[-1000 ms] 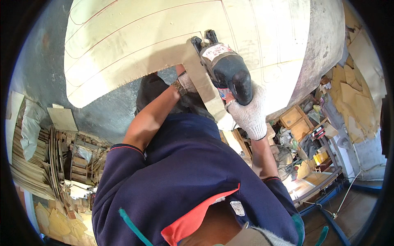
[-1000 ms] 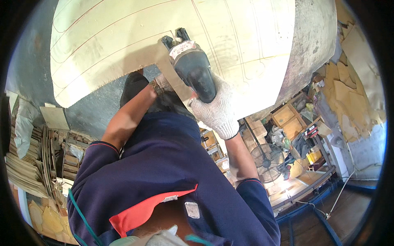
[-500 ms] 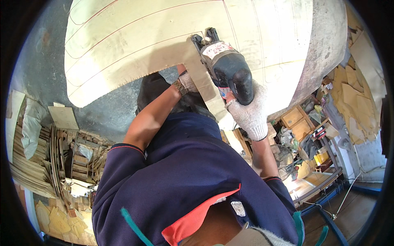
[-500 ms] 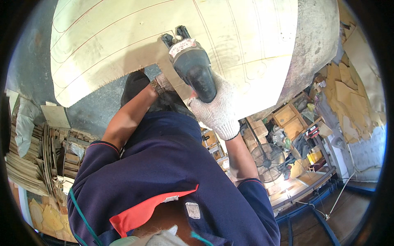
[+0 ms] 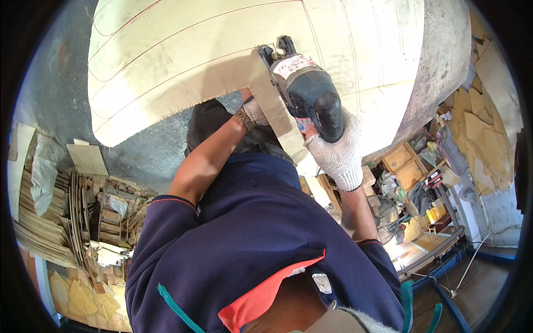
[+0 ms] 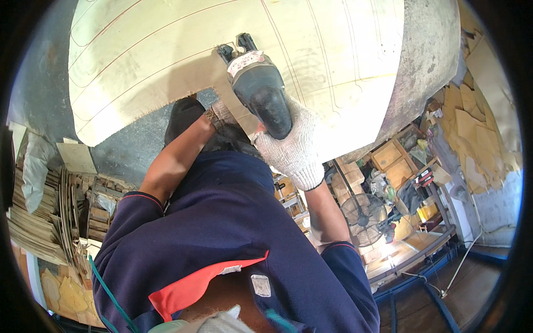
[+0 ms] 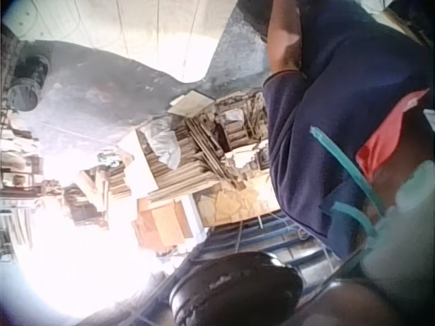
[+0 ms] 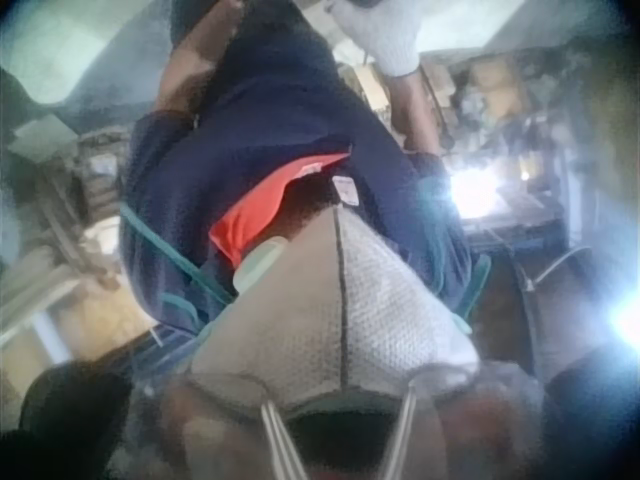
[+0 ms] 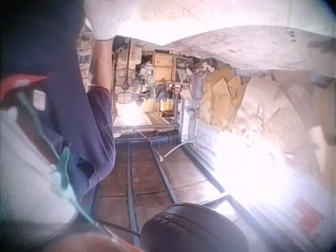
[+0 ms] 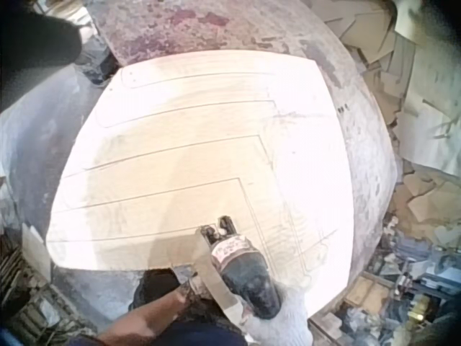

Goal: The person uses a jigsaw to cut along a marked outline on a large sheet of plywood. They guide the tool steadily along the line, occasionally repositioning the sheet to continue the cut.

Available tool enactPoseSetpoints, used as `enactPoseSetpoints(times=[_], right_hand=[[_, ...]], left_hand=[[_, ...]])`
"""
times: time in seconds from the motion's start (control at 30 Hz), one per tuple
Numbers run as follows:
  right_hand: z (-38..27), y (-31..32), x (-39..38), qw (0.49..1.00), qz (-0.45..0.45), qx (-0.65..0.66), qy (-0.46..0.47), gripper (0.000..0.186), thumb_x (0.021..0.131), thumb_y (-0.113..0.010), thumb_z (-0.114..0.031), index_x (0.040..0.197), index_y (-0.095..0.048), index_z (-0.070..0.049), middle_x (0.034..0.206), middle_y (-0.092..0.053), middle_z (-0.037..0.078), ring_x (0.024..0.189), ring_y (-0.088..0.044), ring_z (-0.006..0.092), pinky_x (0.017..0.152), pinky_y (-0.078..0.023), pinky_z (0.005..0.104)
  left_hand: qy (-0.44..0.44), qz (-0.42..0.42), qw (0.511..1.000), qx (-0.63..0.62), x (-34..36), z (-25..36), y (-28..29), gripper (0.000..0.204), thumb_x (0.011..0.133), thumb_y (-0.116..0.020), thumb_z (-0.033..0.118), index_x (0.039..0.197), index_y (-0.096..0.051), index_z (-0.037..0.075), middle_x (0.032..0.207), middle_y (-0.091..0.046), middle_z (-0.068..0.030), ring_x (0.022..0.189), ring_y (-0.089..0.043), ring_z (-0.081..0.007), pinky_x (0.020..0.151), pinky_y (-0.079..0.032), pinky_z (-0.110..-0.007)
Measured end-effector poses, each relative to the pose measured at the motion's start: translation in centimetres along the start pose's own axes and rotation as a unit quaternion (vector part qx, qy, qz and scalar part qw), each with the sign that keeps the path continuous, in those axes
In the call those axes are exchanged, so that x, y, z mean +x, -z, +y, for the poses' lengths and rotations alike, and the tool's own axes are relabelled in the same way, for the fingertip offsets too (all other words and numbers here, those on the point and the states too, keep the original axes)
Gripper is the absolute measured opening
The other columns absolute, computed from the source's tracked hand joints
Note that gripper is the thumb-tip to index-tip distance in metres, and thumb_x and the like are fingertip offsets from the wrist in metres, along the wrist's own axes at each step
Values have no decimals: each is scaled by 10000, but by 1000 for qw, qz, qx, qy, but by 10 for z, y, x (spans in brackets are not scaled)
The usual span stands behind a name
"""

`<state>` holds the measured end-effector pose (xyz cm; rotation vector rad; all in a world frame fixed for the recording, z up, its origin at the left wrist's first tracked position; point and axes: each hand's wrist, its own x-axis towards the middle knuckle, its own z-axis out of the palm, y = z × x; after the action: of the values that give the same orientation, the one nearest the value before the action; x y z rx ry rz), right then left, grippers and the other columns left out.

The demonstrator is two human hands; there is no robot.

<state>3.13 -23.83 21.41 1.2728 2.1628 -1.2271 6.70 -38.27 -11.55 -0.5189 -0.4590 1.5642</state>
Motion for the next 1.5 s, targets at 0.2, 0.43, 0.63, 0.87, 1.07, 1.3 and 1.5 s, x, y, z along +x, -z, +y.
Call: enactPoseSetpoints(times=[0.2,0.43,0.63,0.87,1.07,1.3,1.5], right_hand=[[-5,0,2,999,-2,28,-20,344,738,-728,-96,1046,-693,52,782,-716,169,769,-753,248,727,-563,358],[-3,-2,2,998,0,48,-30,344,734,-731,-98,1041,-690,50,776,-712,167,756,-748,257,721,-562,360],[1,-2,0,998,4,49,-41,382,737,-747,-115,1071,-688,60,800,-713,187,784,-748,281,746,-562,379],[8,-11,-4,997,32,49,-42,422,739,-756,-121,1105,-674,73,825,-709,195,799,-737,308,770,-562,400],[1,-7,-6,999,28,30,-20,391,734,-757,-114,1069,-672,69,807,-701,180,764,-729,294,745,-565,382],[-2,-7,-3,999,43,2,8,327,815,-809,-138,1050,-689,55,840,-728,149,782,-722,200,740,-570,357],[-5,-4,-2,999,34,20,18,335,804,-812,-138,1050,-690,55,838,-729,152,784,-723,206,746,-568,359]], left_hand=[[-1,-14,1000,-21,2,-1,-5,453,1112,-496,293,1526,-480,109,1506,-551,-95,1337,-563,-218,1128,-485,-412],[-25,-22,999,8,5,-2,-15,418,1101,-522,261,1479,-531,81,1466,-585,-113,1302,-593,-218,1105,-506,-414],[-60,30,998,-10,4,-5,-16,413,1096,-530,252,1449,-546,40,1416,-617,-140,1258,-628,-242,1068,-535,-427],[-68,-5,998,-10,5,-7,7,438,1103,-511,264,1487,-511,55,1456,-586,-122,1283,-606,-244,1081,-524,-432],[-73,-74,994,-40,7,-7,6,441,1102,-519,253,1493,-499,50,1451,-586,-132,1266,-619,-243,1096,-518,-426],[-53,111,992,-36,-4,-7,-11,429,1095,-534,265,1462,-529,44,1406,-616,-144,1244,-635,-245,1059,-544,-435],[-76,-56,993,-73,6,-13,25,452,1081,-559,298,1456,-535,46,1383,-621,-184,1215,-649,-255,993,-573,-479]])
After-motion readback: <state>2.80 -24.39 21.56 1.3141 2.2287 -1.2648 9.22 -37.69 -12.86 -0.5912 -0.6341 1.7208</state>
